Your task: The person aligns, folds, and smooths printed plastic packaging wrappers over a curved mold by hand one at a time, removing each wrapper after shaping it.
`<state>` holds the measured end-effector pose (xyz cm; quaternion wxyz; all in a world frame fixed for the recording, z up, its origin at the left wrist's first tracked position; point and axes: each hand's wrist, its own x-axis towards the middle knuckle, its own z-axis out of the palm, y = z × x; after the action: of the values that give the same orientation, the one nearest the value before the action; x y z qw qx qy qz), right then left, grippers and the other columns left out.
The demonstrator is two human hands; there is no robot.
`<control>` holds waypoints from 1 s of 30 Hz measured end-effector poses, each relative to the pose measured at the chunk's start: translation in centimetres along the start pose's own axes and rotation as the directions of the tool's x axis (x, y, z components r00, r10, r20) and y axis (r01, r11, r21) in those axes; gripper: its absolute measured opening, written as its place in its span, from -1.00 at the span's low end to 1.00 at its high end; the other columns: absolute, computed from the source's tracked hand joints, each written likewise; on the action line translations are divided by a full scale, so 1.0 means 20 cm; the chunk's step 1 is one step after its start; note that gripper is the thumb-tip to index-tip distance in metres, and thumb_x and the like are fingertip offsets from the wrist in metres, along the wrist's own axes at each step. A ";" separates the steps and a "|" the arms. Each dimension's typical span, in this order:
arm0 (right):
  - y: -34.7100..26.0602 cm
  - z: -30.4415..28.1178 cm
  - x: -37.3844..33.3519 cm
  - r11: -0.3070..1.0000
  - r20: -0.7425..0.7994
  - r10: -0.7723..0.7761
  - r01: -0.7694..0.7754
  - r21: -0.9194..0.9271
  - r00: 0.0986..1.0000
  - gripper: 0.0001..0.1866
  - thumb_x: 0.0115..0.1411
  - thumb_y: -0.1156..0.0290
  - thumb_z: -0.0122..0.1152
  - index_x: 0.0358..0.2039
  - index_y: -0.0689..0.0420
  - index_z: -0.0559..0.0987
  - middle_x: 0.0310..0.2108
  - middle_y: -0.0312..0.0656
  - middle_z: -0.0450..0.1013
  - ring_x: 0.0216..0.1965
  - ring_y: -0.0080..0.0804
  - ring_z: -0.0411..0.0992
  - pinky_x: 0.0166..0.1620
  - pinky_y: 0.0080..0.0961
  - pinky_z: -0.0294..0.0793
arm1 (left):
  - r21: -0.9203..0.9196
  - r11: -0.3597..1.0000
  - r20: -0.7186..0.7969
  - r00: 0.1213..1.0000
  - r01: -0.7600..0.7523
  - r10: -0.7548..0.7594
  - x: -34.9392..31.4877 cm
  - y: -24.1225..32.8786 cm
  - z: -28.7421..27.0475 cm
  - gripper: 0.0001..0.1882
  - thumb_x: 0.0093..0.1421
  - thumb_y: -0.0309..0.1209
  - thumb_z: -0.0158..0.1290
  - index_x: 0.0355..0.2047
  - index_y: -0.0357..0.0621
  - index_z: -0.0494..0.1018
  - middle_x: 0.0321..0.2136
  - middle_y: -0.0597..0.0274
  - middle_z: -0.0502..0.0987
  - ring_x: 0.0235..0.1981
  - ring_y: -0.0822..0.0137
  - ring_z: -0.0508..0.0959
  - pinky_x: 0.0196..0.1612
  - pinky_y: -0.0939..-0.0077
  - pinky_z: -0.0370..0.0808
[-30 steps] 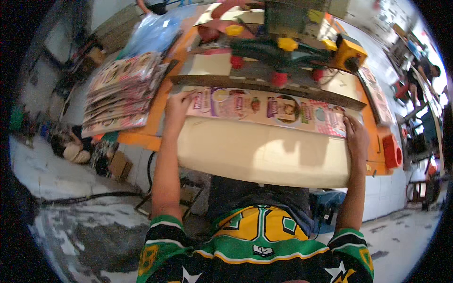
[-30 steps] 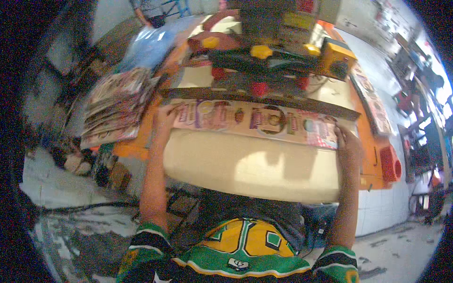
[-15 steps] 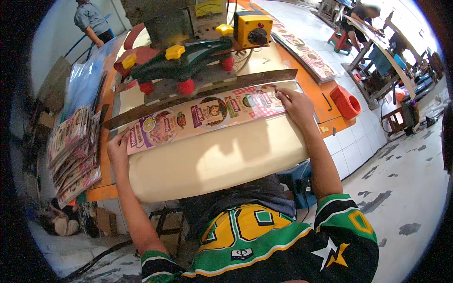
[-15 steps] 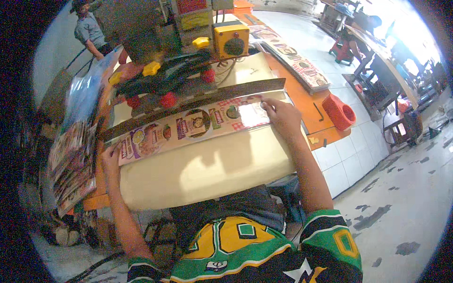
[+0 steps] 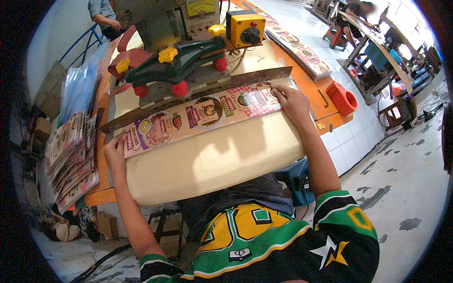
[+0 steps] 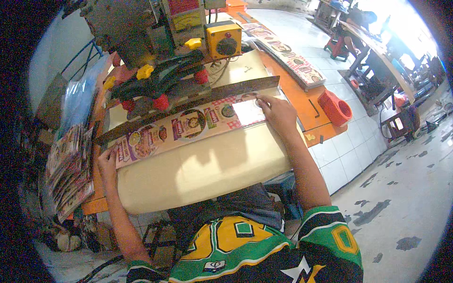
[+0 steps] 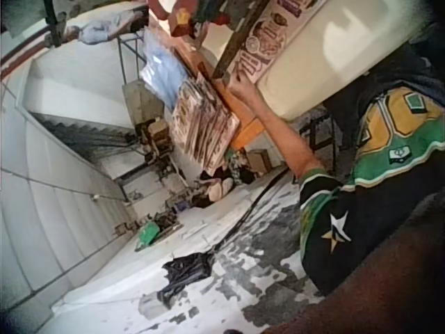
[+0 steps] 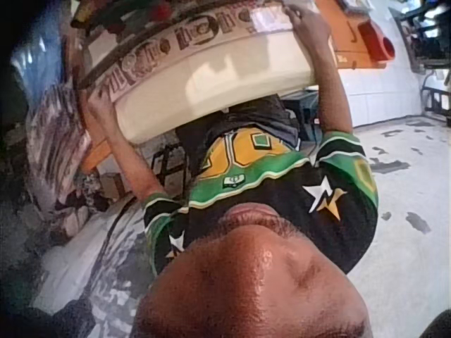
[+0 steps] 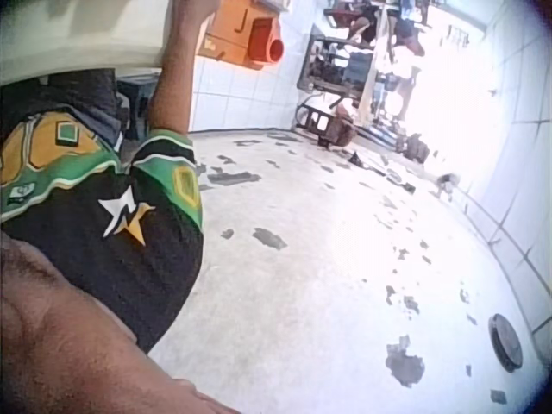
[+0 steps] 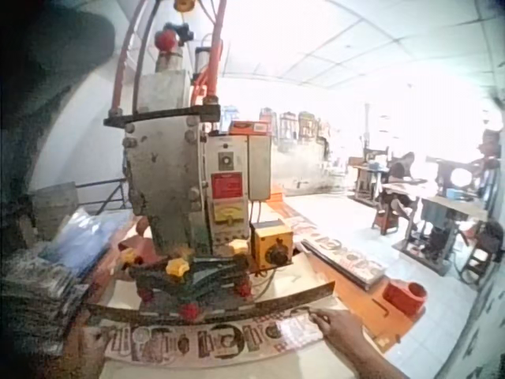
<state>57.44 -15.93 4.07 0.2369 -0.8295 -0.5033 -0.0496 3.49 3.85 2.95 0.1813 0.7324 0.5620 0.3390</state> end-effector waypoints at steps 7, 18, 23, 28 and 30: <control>-0.01 -0.01 -0.01 0.999 -0.005 0.013 -0.013 0.040 1.000 -0.65 0.31 -0.06 0.07 -0.06 -0.27 0.69 -0.34 -0.08 0.62 -0.26 -0.08 0.59 -0.16 -0.17 0.51 | -0.067 0.997 -0.003 1.000 0.024 -0.024 0.01 -0.06 0.02 -0.65 0.32 -0.23 0.13 -0.06 -0.25 0.62 -0.22 -0.06 0.68 -0.20 0.27 0.68 -0.09 0.45 0.51; 0.00 -0.01 0.00 0.998 0.022 0.030 -0.031 0.046 0.999 -0.67 0.30 -0.04 0.10 -0.05 -0.27 0.69 -0.35 -0.08 0.62 -0.25 -0.08 0.58 -0.16 -0.16 0.51 | -0.001 1.000 -0.008 1.000 0.004 -0.004 0.00 -0.03 0.00 -0.64 0.32 -0.23 0.12 -0.08 -0.27 0.62 -0.29 -0.07 0.68 -0.34 0.32 0.64 -0.17 0.42 0.50; 0.02 0.01 -0.01 0.998 -0.015 0.010 -0.009 0.057 1.000 -0.68 0.30 -0.02 0.10 -0.07 -0.28 0.69 -0.34 -0.06 0.62 -0.24 -0.07 0.58 -0.16 -0.16 0.51 | -0.051 0.999 -0.012 1.000 0.000 -0.001 -0.02 0.04 0.01 -0.62 0.32 -0.23 0.11 -0.08 -0.34 0.60 -0.30 -0.09 0.68 -0.33 0.32 0.63 -0.17 0.43 0.50; 0.01 0.01 0.00 0.998 0.001 0.036 -0.036 0.059 0.999 -0.69 0.30 -0.04 0.10 -0.08 -0.29 0.69 -0.33 -0.05 0.62 -0.24 -0.06 0.58 -0.16 -0.14 0.52 | -0.005 1.000 0.004 1.000 0.030 -0.030 -0.02 0.07 -0.01 -0.64 0.31 -0.26 0.12 -0.07 -0.34 0.60 -0.26 -0.11 0.68 -0.28 0.29 0.64 -0.13 0.45 0.50; 0.01 0.01 0.00 0.996 -0.010 0.027 -0.026 0.080 1.000 -0.69 0.30 -0.04 0.11 -0.08 -0.30 0.70 -0.34 -0.05 0.62 -0.25 -0.05 0.58 -0.16 -0.13 0.52 | 0.004 1.000 -0.007 1.000 0.006 -0.006 -0.01 0.06 0.00 -0.64 0.31 -0.26 0.11 -0.07 -0.33 0.60 -0.26 -0.13 0.67 -0.27 0.29 0.65 -0.13 0.44 0.50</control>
<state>57.60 -15.84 3.90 0.2735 -0.8257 -0.4924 -0.0310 4.32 3.20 3.72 0.1787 0.7300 0.5653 0.3400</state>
